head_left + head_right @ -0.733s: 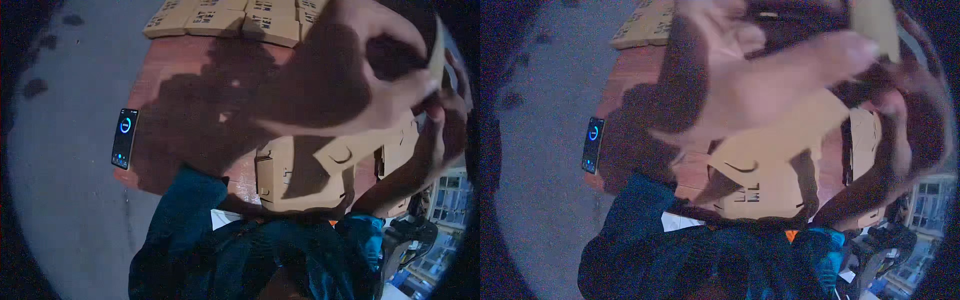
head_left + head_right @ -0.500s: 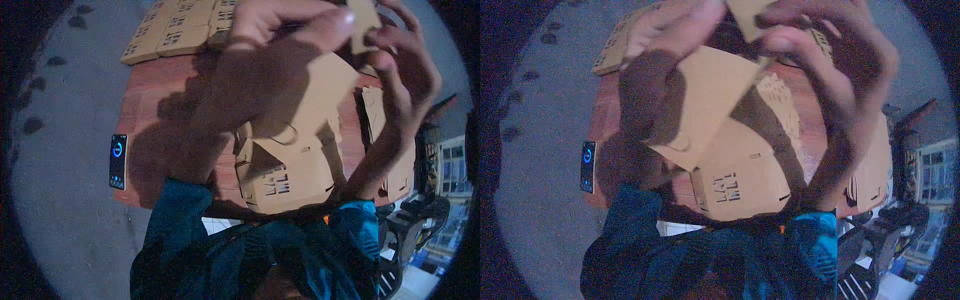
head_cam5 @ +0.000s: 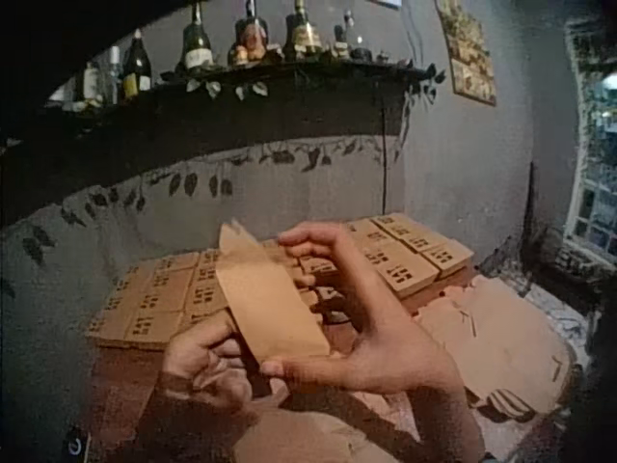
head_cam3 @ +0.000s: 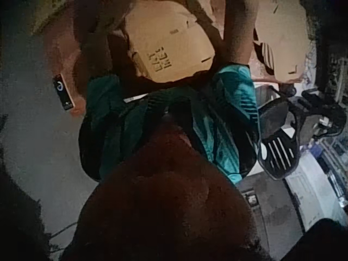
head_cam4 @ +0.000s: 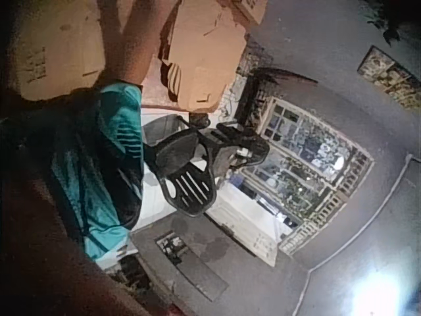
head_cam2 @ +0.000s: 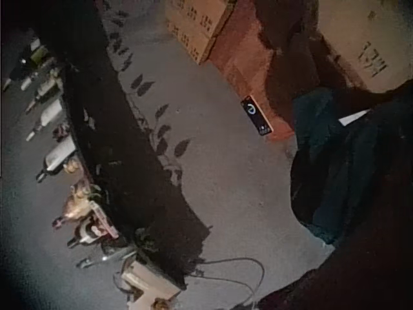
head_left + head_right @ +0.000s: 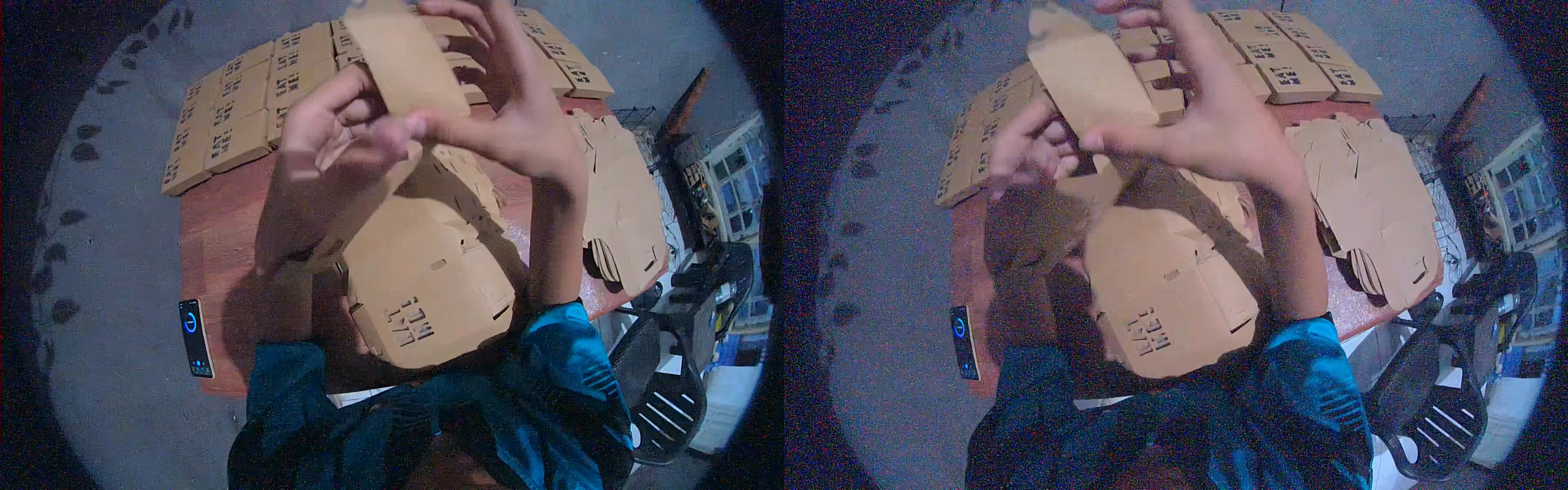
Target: Assembling flat cardboard lunch boxes into their 3D shape and stacking them.
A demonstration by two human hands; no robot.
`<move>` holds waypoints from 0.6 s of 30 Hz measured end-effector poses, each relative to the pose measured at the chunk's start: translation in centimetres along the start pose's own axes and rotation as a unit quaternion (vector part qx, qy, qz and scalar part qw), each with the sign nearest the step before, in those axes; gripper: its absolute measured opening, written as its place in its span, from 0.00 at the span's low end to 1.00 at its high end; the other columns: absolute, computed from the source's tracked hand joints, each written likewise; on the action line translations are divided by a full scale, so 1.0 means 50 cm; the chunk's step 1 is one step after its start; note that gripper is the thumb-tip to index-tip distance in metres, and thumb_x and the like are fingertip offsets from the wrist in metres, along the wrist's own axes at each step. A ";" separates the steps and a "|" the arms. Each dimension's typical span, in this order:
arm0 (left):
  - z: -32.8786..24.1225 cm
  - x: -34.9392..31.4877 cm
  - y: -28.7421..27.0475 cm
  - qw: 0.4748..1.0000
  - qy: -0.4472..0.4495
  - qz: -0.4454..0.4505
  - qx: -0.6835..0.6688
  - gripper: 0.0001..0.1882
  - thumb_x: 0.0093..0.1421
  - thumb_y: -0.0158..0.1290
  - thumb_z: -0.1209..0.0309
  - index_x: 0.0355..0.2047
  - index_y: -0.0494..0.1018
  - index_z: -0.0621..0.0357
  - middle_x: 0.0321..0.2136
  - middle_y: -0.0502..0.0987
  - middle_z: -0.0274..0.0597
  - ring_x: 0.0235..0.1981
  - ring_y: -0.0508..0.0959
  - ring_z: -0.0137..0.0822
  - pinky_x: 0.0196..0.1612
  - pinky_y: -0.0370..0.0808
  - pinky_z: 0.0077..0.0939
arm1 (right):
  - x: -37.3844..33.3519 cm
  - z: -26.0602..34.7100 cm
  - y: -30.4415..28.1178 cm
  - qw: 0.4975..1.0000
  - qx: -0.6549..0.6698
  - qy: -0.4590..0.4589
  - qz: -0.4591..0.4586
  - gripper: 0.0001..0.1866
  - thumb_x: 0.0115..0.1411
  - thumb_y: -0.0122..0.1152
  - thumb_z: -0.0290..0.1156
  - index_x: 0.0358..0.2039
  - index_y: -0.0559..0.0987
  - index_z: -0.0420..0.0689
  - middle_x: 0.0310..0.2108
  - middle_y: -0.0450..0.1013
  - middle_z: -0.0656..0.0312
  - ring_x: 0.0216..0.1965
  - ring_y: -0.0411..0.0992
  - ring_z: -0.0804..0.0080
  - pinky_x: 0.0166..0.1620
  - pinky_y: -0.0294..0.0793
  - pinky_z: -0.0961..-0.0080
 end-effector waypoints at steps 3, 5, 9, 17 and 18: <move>0.001 0.006 0.000 0.997 0.031 -0.036 -0.054 0.25 0.67 0.54 0.64 0.59 0.65 0.63 0.43 0.79 0.46 0.43 0.79 0.30 0.44 0.76 0.23 | -0.002 -0.010 0.000 0.996 -0.063 -0.016 0.056 0.49 0.40 0.82 0.42 0.63 0.67 0.49 0.60 0.67 0.62 0.60 0.65 0.64 0.60 0.67 0.65; 0.009 0.006 -0.015 0.996 0.020 -0.086 0.019 0.22 0.69 0.49 0.65 0.60 0.64 0.61 0.43 0.78 0.46 0.43 0.79 0.31 0.44 0.77 0.25 | -0.011 -0.021 0.012 0.986 -0.100 0.004 0.130 0.57 0.34 0.86 0.38 0.66 0.65 0.47 0.65 0.63 0.63 0.60 0.66 0.67 0.60 0.69 0.66; 0.036 -0.006 0.002 0.996 -0.027 -0.060 0.061 0.21 0.69 0.49 0.66 0.59 0.65 0.62 0.42 0.78 0.45 0.41 0.79 0.29 0.43 0.76 0.24 | -0.002 -0.026 -0.015 0.993 -0.013 0.061 0.098 0.40 0.51 0.76 0.36 0.63 0.69 0.45 0.60 0.69 0.59 0.55 0.71 0.69 0.58 0.70 0.68; 0.006 0.009 0.046 0.997 0.034 -0.053 0.034 0.19 0.62 0.58 0.75 0.52 0.69 0.68 0.40 0.78 0.45 0.38 0.79 0.27 0.39 0.77 0.19 | -0.007 0.087 -0.048 0.980 -0.180 -0.086 -0.006 0.10 0.52 0.67 0.25 0.36 0.83 0.42 0.31 0.79 0.55 0.33 0.79 0.60 0.36 0.76 0.70; -0.008 0.008 0.047 0.996 0.049 -0.061 0.035 0.17 0.61 0.59 0.77 0.49 0.71 0.69 0.39 0.79 0.45 0.38 0.79 0.26 0.39 0.77 0.16 | -0.012 0.102 -0.056 0.972 -0.208 -0.105 -0.025 0.10 0.50 0.68 0.26 0.35 0.83 0.44 0.29 0.79 0.57 0.30 0.78 0.62 0.32 0.74 0.70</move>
Point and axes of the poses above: each hand's wrist, its own x-axis towards the middle knuckle, its own y-axis out of the palm, z = x × y, the point moved 10 cm from there along x, towards the middle knuckle
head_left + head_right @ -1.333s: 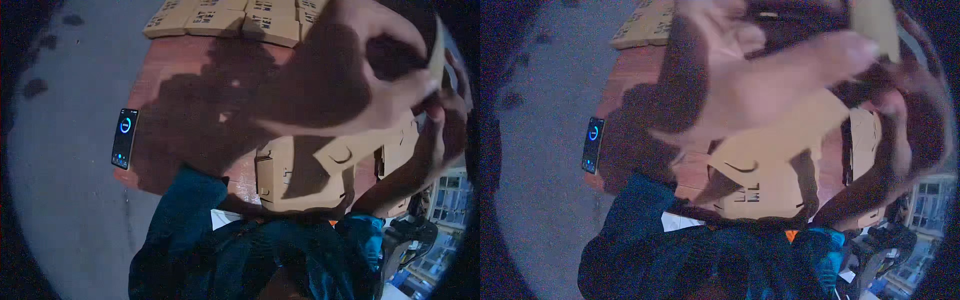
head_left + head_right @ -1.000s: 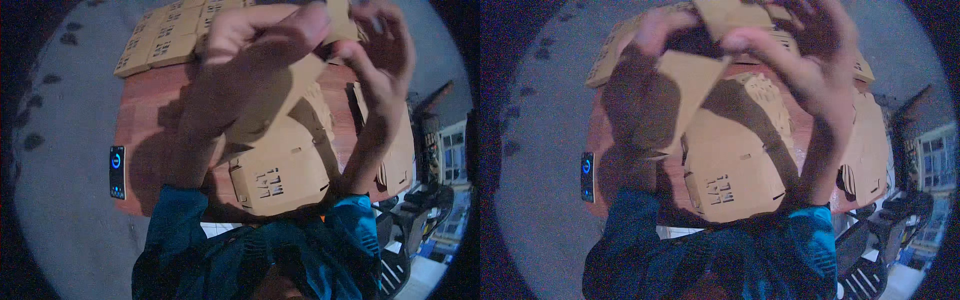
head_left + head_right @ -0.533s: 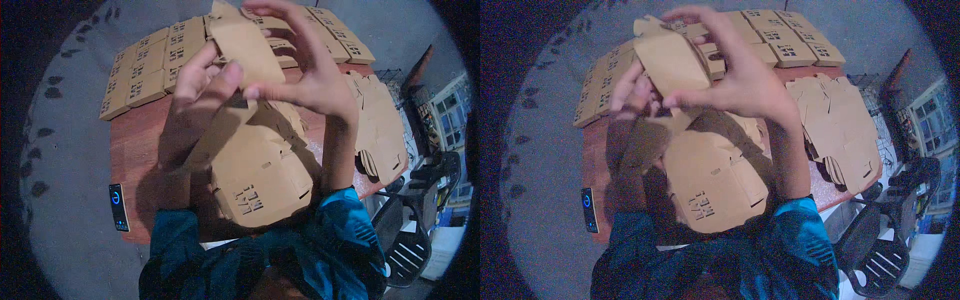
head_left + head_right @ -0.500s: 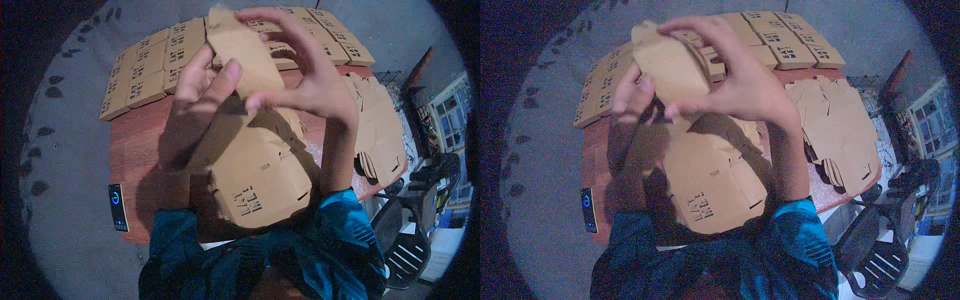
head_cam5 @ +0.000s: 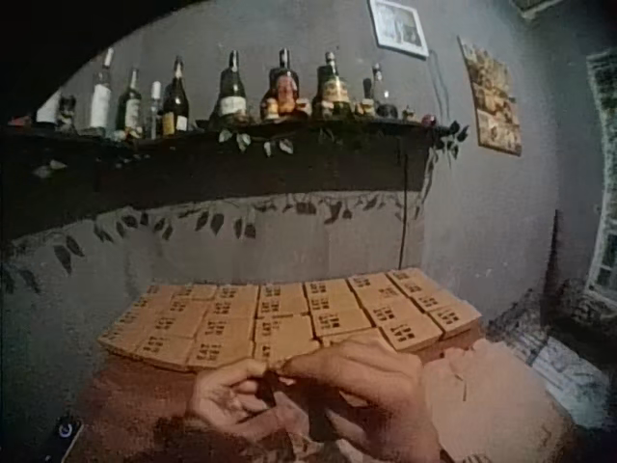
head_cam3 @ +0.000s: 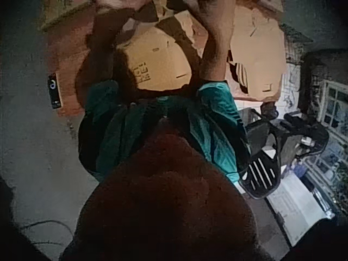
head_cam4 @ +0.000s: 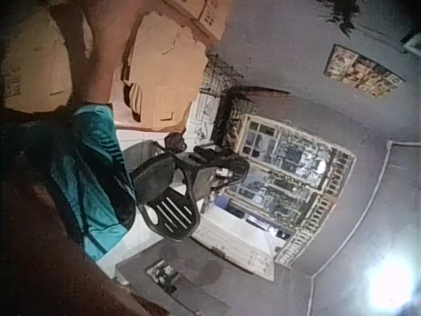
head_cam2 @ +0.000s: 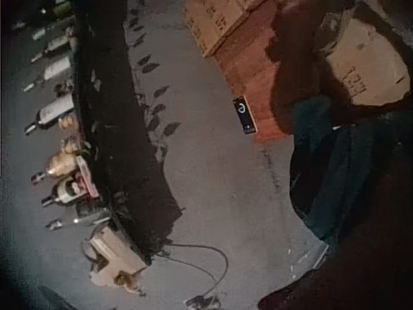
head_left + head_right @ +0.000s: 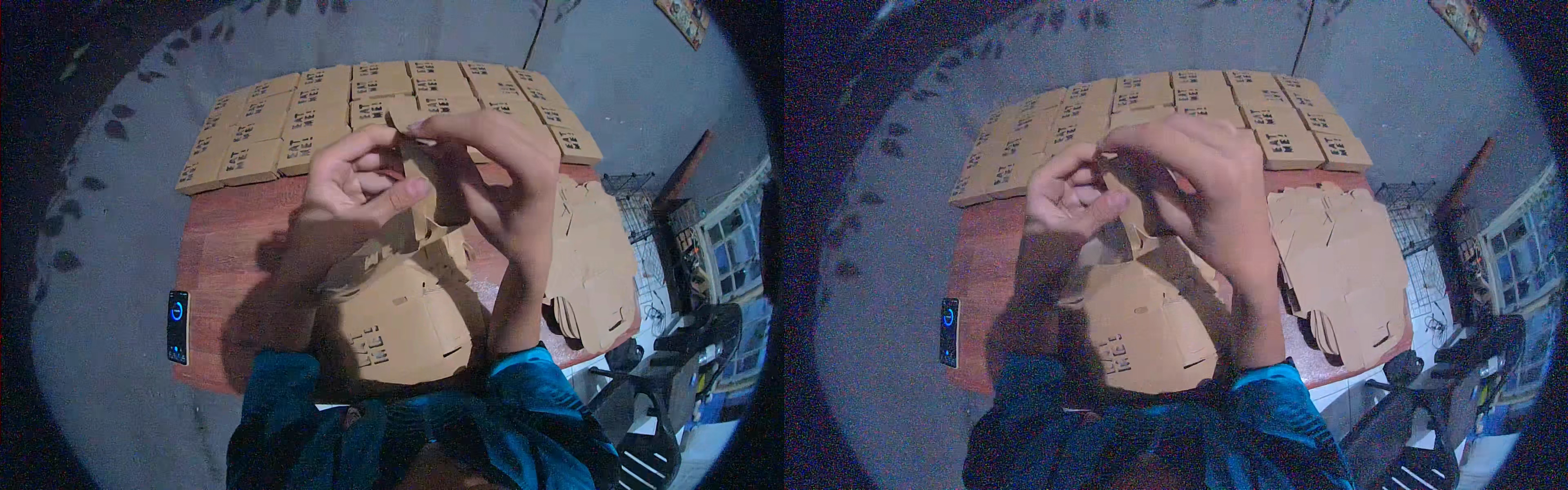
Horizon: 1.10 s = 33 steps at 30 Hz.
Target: Assembling flat cardboard lunch boxes into their 3D shape and stacking them.
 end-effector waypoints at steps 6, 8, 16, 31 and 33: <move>-0.046 -0.023 0.018 0.999 -0.003 -0.022 0.026 0.09 0.63 0.57 0.77 0.42 0.72 0.68 0.35 0.80 0.43 0.37 0.80 0.25 0.39 0.76 0.16 | 0.005 0.059 -0.039 0.992 -0.011 -0.122 -0.024 0.12 0.46 0.72 0.30 0.33 0.84 0.46 0.32 0.80 0.60 0.30 0.78 0.65 0.31 0.74 0.73; -0.054 -0.035 0.029 1.000 -0.020 -0.016 0.016 0.09 0.63 0.57 0.76 0.41 0.72 0.67 0.35 0.80 0.43 0.37 0.80 0.25 0.39 0.76 0.16 | 0.005 0.071 -0.049 0.989 -0.005 -0.145 -0.009 0.12 0.45 0.72 0.30 0.33 0.84 0.47 0.33 0.80 0.61 0.29 0.78 0.66 0.30 0.74 0.73; -0.030 -0.052 0.051 0.994 -0.106 -0.007 0.026 0.08 0.65 0.55 0.73 0.40 0.73 0.66 0.35 0.79 0.42 0.35 0.79 0.24 0.37 0.75 0.16 | -0.020 0.077 -0.046 0.988 -0.043 -0.115 0.093 0.08 0.46 0.69 0.33 0.30 0.83 0.52 0.36 0.78 0.66 0.37 0.77 0.67 0.38 0.71 0.69; 0.022 -0.043 0.055 0.984 -0.127 0.058 0.113 0.07 0.66 0.53 0.71 0.36 0.72 0.64 0.27 0.75 0.30 0.29 0.72 0.17 0.30 0.66 0.13 | -0.021 0.024 -0.025 0.976 0.056 -0.088 0.193 0.10 0.45 0.66 0.37 0.30 0.83 0.50 0.39 0.76 0.60 0.37 0.76 0.61 0.37 0.72 0.66; 0.008 -0.040 0.055 0.988 -0.108 0.034 0.106 0.07 0.65 0.54 0.72 0.37 0.72 0.64 0.28 0.77 0.32 0.31 0.74 0.18 0.32 0.68 0.13 | -0.017 0.016 -0.031 0.979 0.072 -0.070 0.178 0.09 0.46 0.69 0.31 0.31 0.83 0.46 0.38 0.76 0.59 0.36 0.77 0.63 0.37 0.75 0.68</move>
Point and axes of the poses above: each hand's wrist, its own x-axis towards the middle knuckle, its own y-axis out of the palm, z = x × y, the point moved 10 cm from there along x, towards the middle knuckle
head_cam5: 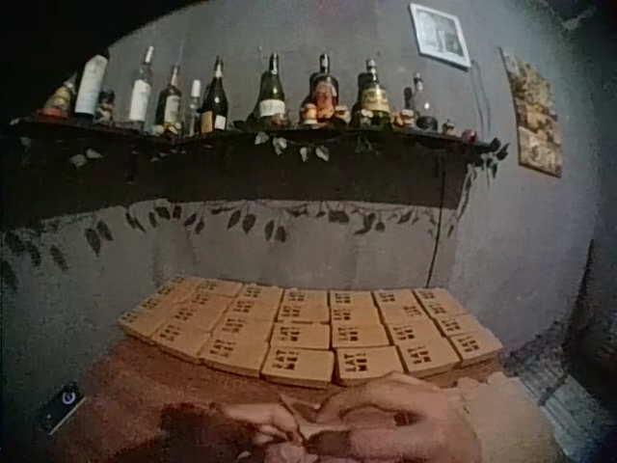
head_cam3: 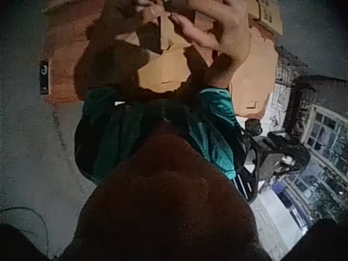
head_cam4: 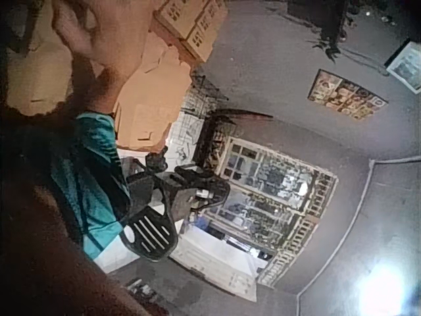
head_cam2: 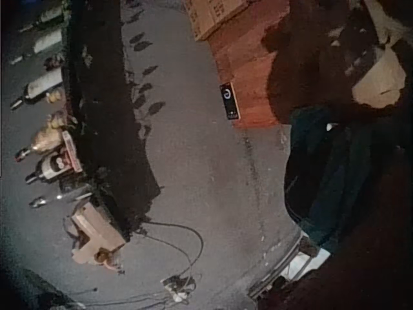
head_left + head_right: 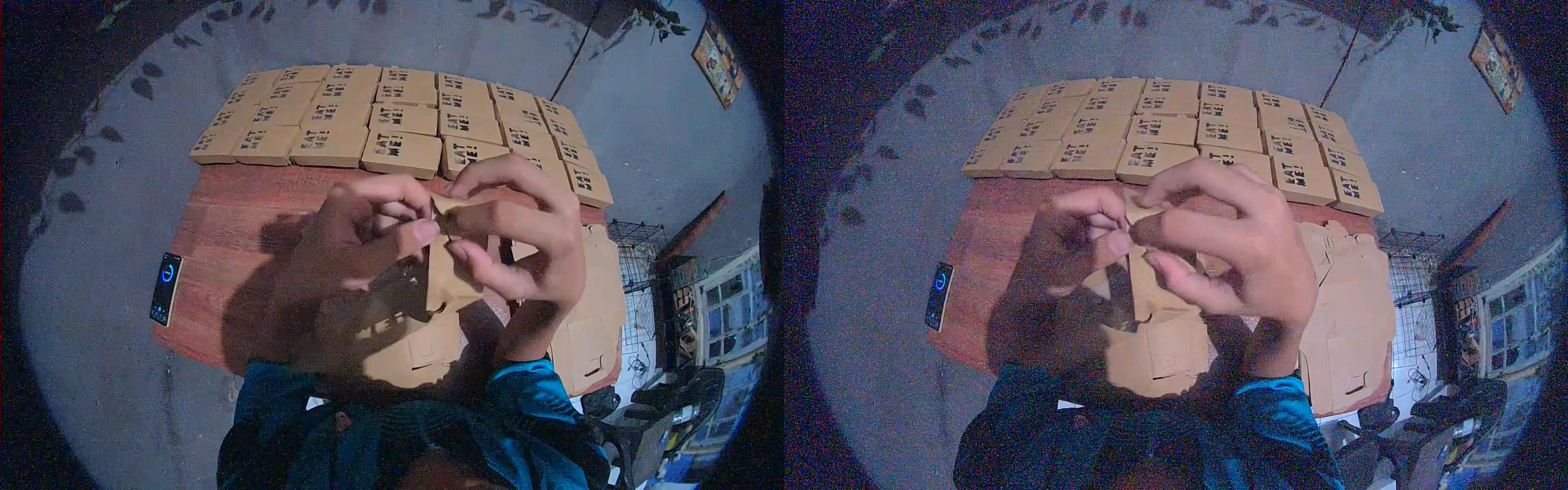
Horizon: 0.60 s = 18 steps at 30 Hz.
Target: Assembling flat cardboard lunch boxes into their 3D shape and stacking them.
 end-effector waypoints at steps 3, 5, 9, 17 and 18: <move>-0.017 0.000 -0.002 0.998 0.026 -0.041 -0.045 0.10 0.60 0.58 0.75 0.40 0.71 0.66 0.32 0.79 0.41 0.35 0.79 0.25 0.37 0.75 0.21 | 0.003 -0.009 -0.019 0.999 0.000 0.003 -0.042 0.09 0.46 0.71 0.26 0.30 0.83 0.42 0.37 0.77 0.58 0.35 0.78 0.66 0.37 0.77 0.71; -0.022 0.001 0.000 0.994 0.036 -0.059 -0.080 0.14 0.57 0.61 0.76 0.41 0.71 0.66 0.35 0.80 0.47 0.37 0.82 0.32 0.42 0.79 0.28 | 0.005 -0.012 -0.025 0.998 -0.008 -0.002 -0.057 0.08 0.46 0.71 0.25 0.30 0.84 0.42 0.37 0.78 0.58 0.35 0.79 0.66 0.37 0.78 0.73; -0.016 -0.001 -0.015 0.990 0.034 -0.127 -0.057 0.16 0.56 0.60 0.80 0.43 0.70 0.68 0.37 0.80 0.52 0.40 0.82 0.32 0.44 0.78 0.24 | 0.005 -0.022 -0.023 0.997 -0.010 0.010 -0.081 0.06 0.48 0.71 0.25 0.29 0.85 0.42 0.38 0.80 0.56 0.36 0.80 0.66 0.37 0.78 0.73; -0.002 0.003 -0.051 0.973 0.104 -0.172 -0.115 0.16 0.59 0.59 0.78 0.45 0.67 0.68 0.39 0.80 0.51 0.40 0.80 0.28 0.42 0.76 0.20 | 0.016 -0.005 -0.006 0.997 -0.015 -0.020 -0.066 0.11 0.51 0.65 0.22 0.37 0.84 0.42 0.43 0.80 0.55 0.45 0.80 0.57 0.47 0.78 0.66; 0.000 0.011 -0.050 0.969 0.111 -0.152 -0.158 0.15 0.60 0.58 0.76 0.45 0.66 0.66 0.39 0.80 0.49 0.41 0.79 0.28 0.43 0.76 0.21 | 0.017 -0.002 0.002 0.998 -0.048 -0.019 -0.028 0.13 0.52 0.62 0.21 0.40 0.83 0.42 0.42 0.80 0.55 0.46 0.79 0.55 0.49 0.77 0.65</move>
Point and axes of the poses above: each hand's wrist, its own x-axis towards the middle knuckle, its own y-axis out of the palm, z = x × y, the point moved 10 cm from there along x, towards the middle knuckle
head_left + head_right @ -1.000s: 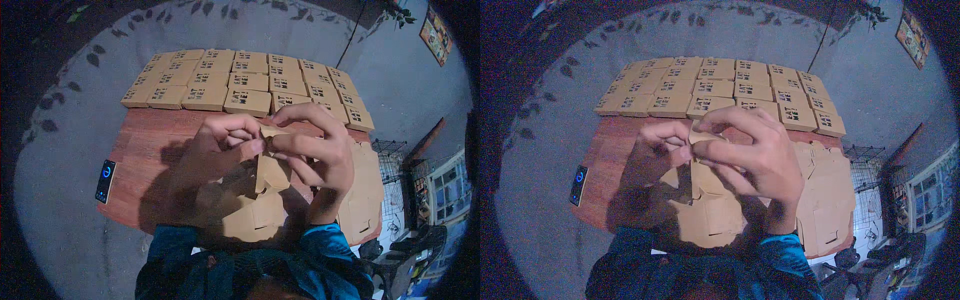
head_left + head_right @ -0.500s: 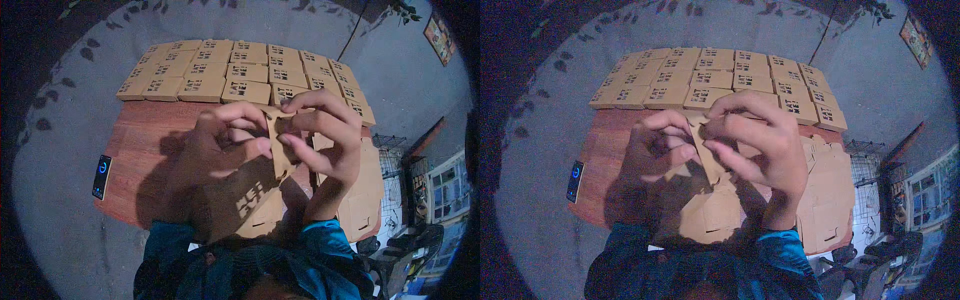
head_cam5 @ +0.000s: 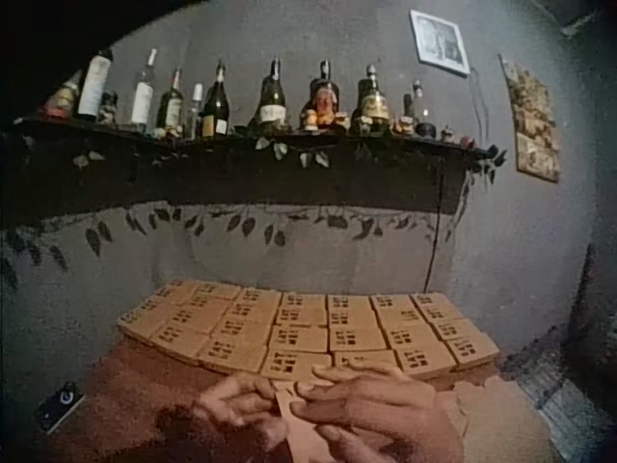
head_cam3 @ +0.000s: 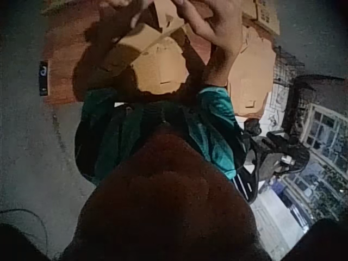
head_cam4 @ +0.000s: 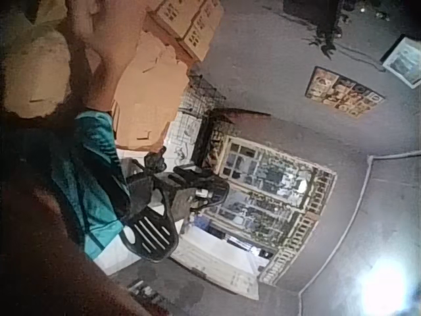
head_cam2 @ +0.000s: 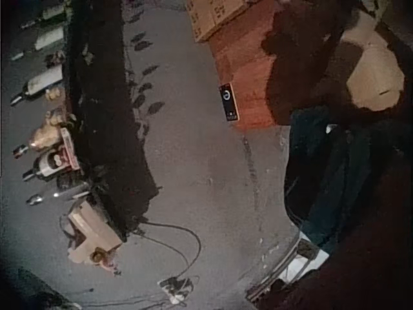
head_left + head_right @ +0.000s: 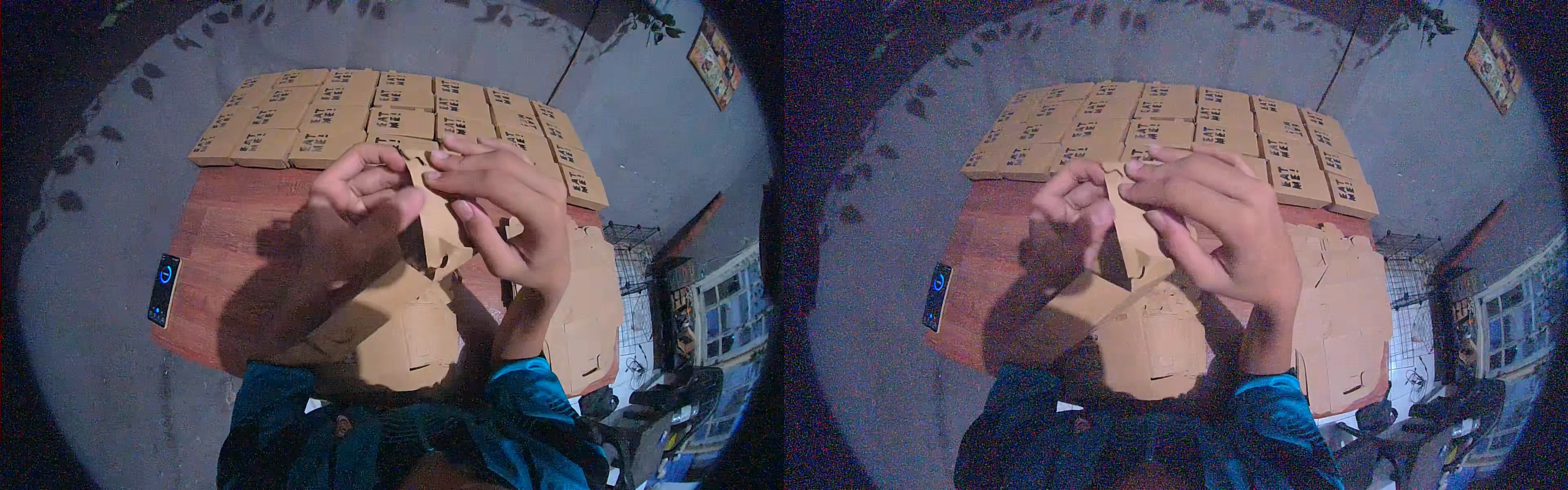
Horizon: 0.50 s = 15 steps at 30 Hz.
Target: Assembling flat cardboard lunch boxes into their 3D shape and stacking them.
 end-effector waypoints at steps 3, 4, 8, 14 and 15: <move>0.019 0.001 -0.001 0.999 -0.041 -0.001 -0.033 0.14 0.63 0.56 0.72 0.45 0.66 0.64 0.40 0.79 0.45 0.42 0.77 0.26 0.45 0.75 0.21 | -0.007 -0.003 0.004 0.998 0.008 0.029 0.046 0.15 0.56 0.58 0.21 0.45 0.80 0.40 0.43 0.80 0.54 0.46 0.79 0.54 0.52 0.76 0.64; 0.030 -0.003 -0.007 0.997 -0.070 -0.016 -0.024 0.13 0.64 0.54 0.70 0.45 0.66 0.63 0.40 0.78 0.43 0.43 0.76 0.26 0.46 0.74 0.22 | -0.012 -0.015 0.004 0.995 0.062 0.063 0.037 0.15 0.57 0.57 0.21 0.46 0.79 0.40 0.43 0.80 0.54 0.46 0.79 0.55 0.52 0.76 0.64; 0.011 -0.015 0.007 0.999 -0.027 -0.006 0.023 0.11 0.65 0.54 0.69 0.41 0.65 0.61 0.38 0.76 0.41 0.42 0.74 0.23 0.45 0.72 0.21 | -0.030 -0.053 0.001 0.952 0.276 0.120 -0.050 0.14 0.60 0.55 0.23 0.46 0.77 0.36 0.42 0.80 0.51 0.46 0.79 0.57 0.53 0.75 0.65; -0.028 -0.027 0.016 0.997 0.067 0.021 -0.005 0.11 0.61 0.58 0.77 0.35 0.65 0.60 0.36 0.77 0.44 0.38 0.75 0.24 0.41 0.73 0.21 | -0.023 -0.048 0.001 0.951 0.306 0.034 -0.029 0.12 0.60 0.58 0.20 0.45 0.78 0.33 0.41 0.80 0.50 0.47 0.79 0.57 0.55 0.75 0.63; -0.020 -0.026 0.015 0.998 0.055 0.013 0.002 0.11 0.61 0.58 0.77 0.35 0.65 0.60 0.36 0.77 0.44 0.38 0.75 0.24 0.41 0.73 0.21 | -0.024 -0.042 0.009 0.954 0.297 0.033 0.007 0.12 0.59 0.59 0.20 0.45 0.78 0.33 0.42 0.80 0.50 0.49 0.78 0.57 0.56 0.74 0.63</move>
Point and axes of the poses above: each hand's wrist, its own x-axis towards the middle knuckle, its own y-axis out of the palm, z = x × y, the point moved 10 cm from there along x, towards the middle knuckle
